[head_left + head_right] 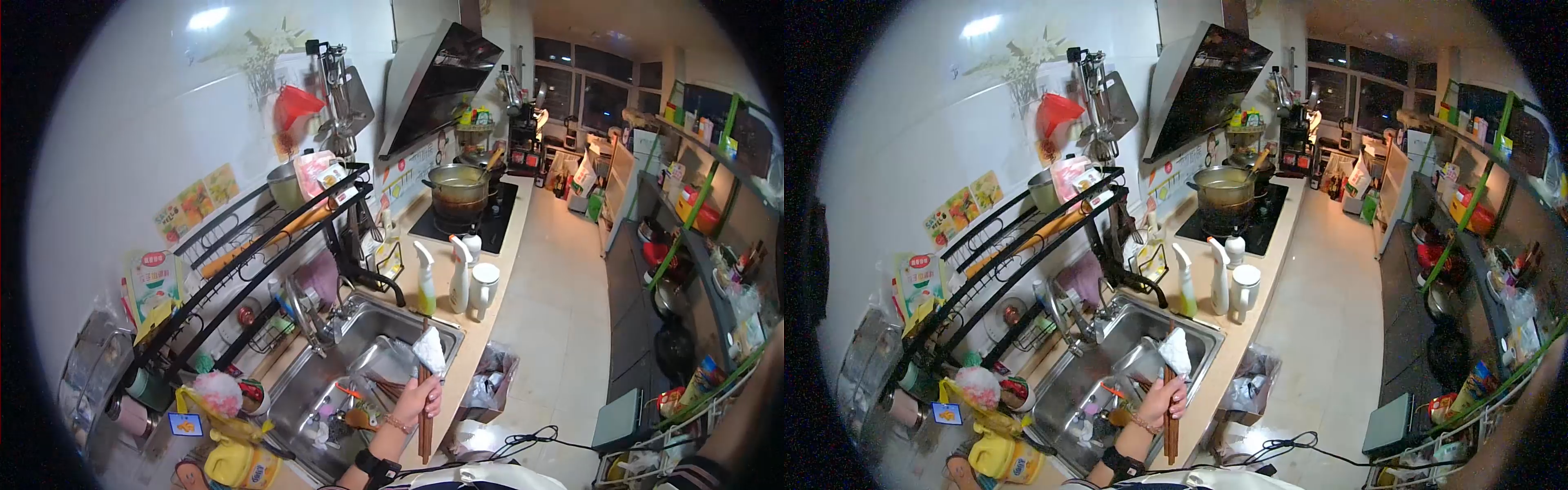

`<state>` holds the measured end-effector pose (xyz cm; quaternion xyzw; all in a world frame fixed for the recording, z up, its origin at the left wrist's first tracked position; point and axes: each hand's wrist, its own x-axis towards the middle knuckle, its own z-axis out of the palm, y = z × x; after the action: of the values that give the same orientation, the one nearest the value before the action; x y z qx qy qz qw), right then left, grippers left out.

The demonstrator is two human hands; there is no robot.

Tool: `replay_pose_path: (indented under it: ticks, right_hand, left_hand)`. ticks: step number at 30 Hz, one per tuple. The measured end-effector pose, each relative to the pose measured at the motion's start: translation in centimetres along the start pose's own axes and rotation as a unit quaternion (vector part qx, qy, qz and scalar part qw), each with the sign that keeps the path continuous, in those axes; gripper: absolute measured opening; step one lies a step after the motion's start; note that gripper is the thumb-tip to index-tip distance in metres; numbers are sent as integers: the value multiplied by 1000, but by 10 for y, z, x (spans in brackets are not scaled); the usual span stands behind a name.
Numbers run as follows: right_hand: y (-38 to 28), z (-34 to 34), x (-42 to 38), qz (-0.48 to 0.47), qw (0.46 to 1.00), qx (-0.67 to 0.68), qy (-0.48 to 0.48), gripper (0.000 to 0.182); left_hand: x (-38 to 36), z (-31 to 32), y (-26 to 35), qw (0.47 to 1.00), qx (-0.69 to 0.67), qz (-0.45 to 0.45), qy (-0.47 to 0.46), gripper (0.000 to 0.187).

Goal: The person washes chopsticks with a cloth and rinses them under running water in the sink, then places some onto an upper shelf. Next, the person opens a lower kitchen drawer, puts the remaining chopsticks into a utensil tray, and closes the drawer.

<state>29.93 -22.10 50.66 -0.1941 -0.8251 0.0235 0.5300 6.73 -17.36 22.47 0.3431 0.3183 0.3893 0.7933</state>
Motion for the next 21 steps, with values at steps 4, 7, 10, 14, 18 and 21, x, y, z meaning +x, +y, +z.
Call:
replay_pose_path:
  ticks: [4,7,10,14,18,21]
  right_hand:
    - [2,-1,-1,5,1000,-6,4,40]
    - [3,-3,-3,9,1000,-9,3,40]
    - [5,-8,-2,5,1000,-10,2,39]
    - [3,-9,-5,24,1000,-9,-3,39]
    - [5,-10,-8,36,999,-3,0,38]
    - [13,-8,-9,51,999,4,-5,37]
  left_hand:
    - [5,9,-4,1000,10,5,-12,33]
    - [8,14,-5,1000,-2,-6,6,33]
    - [9,10,-3,999,-15,-16,-23,33]
    - [5,11,-4,999,2,-10,51,31]
    - [11,1,0,1000,-26,7,16,32]
    - [7,7,6,998,-20,12,58,33]
